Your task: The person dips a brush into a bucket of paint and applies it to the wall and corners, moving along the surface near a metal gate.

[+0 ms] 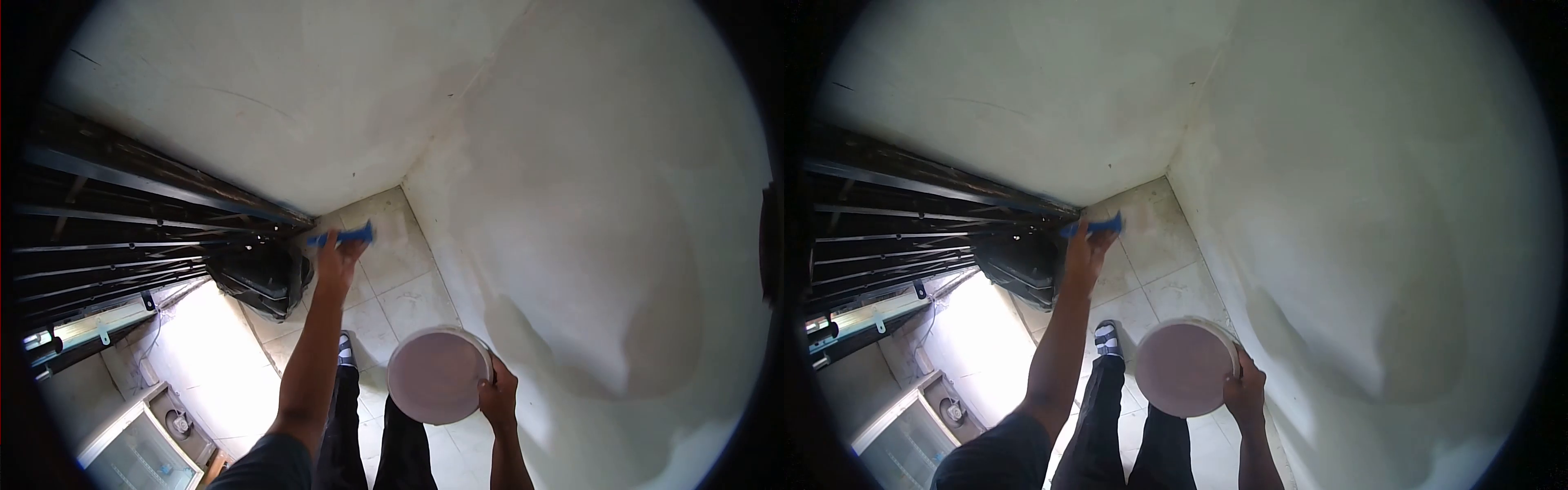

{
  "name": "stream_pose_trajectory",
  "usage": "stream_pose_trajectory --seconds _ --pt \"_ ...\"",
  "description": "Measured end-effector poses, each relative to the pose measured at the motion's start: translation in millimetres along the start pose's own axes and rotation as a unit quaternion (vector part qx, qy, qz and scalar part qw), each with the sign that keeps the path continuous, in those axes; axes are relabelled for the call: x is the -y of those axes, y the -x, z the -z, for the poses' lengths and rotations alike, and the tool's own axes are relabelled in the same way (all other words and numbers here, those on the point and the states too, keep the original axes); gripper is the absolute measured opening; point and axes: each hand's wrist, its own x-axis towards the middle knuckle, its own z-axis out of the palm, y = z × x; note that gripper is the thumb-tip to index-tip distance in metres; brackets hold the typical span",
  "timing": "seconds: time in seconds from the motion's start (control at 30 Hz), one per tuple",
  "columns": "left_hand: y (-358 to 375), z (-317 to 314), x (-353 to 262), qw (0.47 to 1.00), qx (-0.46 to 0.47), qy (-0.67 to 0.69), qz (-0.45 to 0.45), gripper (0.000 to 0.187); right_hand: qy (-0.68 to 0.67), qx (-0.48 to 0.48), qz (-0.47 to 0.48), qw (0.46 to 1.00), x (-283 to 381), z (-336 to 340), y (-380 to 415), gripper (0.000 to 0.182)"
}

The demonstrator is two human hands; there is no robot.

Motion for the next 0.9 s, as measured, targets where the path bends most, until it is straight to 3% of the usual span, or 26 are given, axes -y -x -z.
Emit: stream_pose_trajectory --seconds 0.1,0.17,0.27,0.4,0.47,0.5,0.57,0.6,0.67,0.77,0.8,0.83,0.9 --pt "-60.5 -53.3 19.1 0.993 0.073 0.074 -0.062 0.034 0.066 0.015 -0.038 0.997 -25.2 -1.5 16.5 0.057" --pt "-72.3 -110.8 22.8 0.977 0.128 0.166 -0.046 0.031 0.082 0.016 -0.059 0.995 -46.3 -2.8 26.7 0.057" --pt "-86.0 -163.4 52.5 0.975 0.099 0.185 -0.073 0.027 0.054 0.017 -0.124 0.991 -42.7 -4.2 34.7 0.057" --pt "-99.8 -152.5 90.3 0.981 0.009 0.165 -0.103 0.029 0.022 0.02 -0.173 0.985 -51.7 1.2 43.2 0.059" --pt "-104.4 -134.0 93.5 0.983 -0.1 0.102 -0.112 0.022 0.017 0.019 -0.141 0.99 -48.2 6.3 42.9 0.06" --pt "-106.1 -126.2 94.0 0.983 -0.098 0.103 -0.114 0.022 0.011 0.016 -0.146 0.989 -50.9 9.1 44.5 0.06" --pt "-108.5 -119.4 90.2 0.951 -0.103 -0.201 -0.209 0.02 0.002 0.014 -0.146 0.989 -52.7 12.9 46.6 0.06" --pt "-105.4 -129.9 86.0 0.951 -0.101 -0.2 -0.214 0.02 0.003 0.008 -0.141 0.99 -52.4 14.6 45.7 0.06" --pt "-82.5 -168.0 73.9 0.897 0.014 -0.298 -0.327 0.016 0.0 0.001 -0.135 0.991 -47.9 16.3 43.1 0.059" --pt "23.4 -273.5 16.3 0.926 0.136 -0.161 -0.315 0.016 0.024 0.013 -0.13 0.991 -41.1 19.0 43.3 0.057" --pt "36.7 -293.4 5.8 0.929 0.196 -0.079 -0.304 0.017 0.035 0.011 -0.12 0.992 -41.1 19.0 43.1 0.057" --pt "45.7 -305.0 -2.5 0.929 0.197 -0.079 -0.304 0.017 0.046 0.008 -0.11 0.993 -41.1 19.8 42.8 0.056" --pt "57.9 -317.7 -15.8 0.9 0.251 0.023 -0.357 0.021 0.042 0.009 -0.12 0.992 -43.5 21.2 45.8 0.056"
